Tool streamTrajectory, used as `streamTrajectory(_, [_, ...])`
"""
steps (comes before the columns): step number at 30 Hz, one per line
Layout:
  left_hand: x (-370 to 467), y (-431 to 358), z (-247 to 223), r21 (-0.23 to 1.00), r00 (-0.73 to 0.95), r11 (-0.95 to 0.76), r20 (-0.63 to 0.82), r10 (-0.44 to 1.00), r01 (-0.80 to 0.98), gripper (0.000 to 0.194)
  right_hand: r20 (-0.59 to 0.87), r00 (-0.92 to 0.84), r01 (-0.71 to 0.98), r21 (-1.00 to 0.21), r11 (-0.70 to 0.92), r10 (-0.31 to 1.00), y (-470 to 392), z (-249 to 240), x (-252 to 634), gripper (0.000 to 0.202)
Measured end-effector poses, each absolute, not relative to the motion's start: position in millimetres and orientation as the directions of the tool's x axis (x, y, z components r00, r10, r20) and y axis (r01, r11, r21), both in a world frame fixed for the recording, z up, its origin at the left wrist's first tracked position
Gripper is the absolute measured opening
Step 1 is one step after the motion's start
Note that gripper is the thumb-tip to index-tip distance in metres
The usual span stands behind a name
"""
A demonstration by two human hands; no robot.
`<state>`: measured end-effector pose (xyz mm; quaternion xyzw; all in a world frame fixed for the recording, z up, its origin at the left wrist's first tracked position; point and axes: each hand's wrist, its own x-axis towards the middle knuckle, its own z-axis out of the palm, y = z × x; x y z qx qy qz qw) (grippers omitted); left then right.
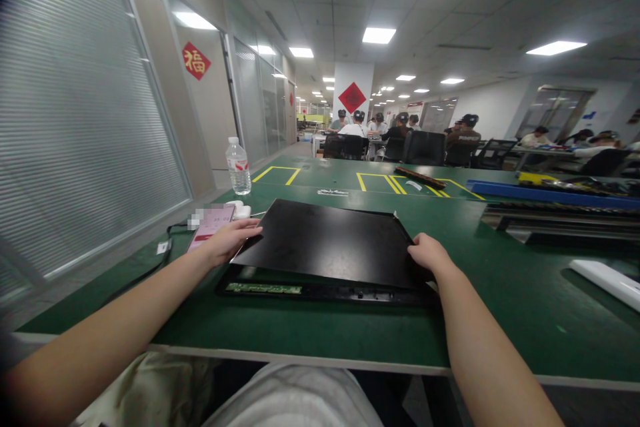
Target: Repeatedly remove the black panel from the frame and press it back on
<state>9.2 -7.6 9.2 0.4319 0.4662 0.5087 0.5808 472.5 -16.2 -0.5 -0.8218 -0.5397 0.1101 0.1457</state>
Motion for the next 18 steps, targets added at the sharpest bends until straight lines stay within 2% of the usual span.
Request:
streamTrajectory(4, [8.6, -8.9, 10.3, 0.984, 0.111, 0.080, -0.063, 0.992, -0.161, 0.047, -0.027, 0.383, 0.862, -0.349, -0.368, 0.923, -13.2, -2.9, 474.6, 0.022])
streamTrajectory(8, [10.7, -13.3, 15.1, 0.986, 0.150, 0.026, -0.001, 0.989, -0.166, 0.055, -0.028, 0.389, 0.851, -0.372, -0.371, 0.921, -13.8, -3.9, 475.3, 0.025])
streamTrajectory(15, [13.5, -15.9, 17.0, 0.974, 0.142, -0.051, 0.084, 0.986, -0.221, 0.063, 0.054, 0.404, 0.794, -0.517, -0.320, 0.913, -10.0, -8.5, 480.9, 0.052])
streamTrajectory(18, [13.5, -15.0, 16.7, 0.968, 0.139, -0.091, 0.125, 0.982, -0.234, 0.067, 0.110, 0.399, 0.774, -0.573, -0.269, 0.910, -6.3, -10.8, 483.6, 0.045])
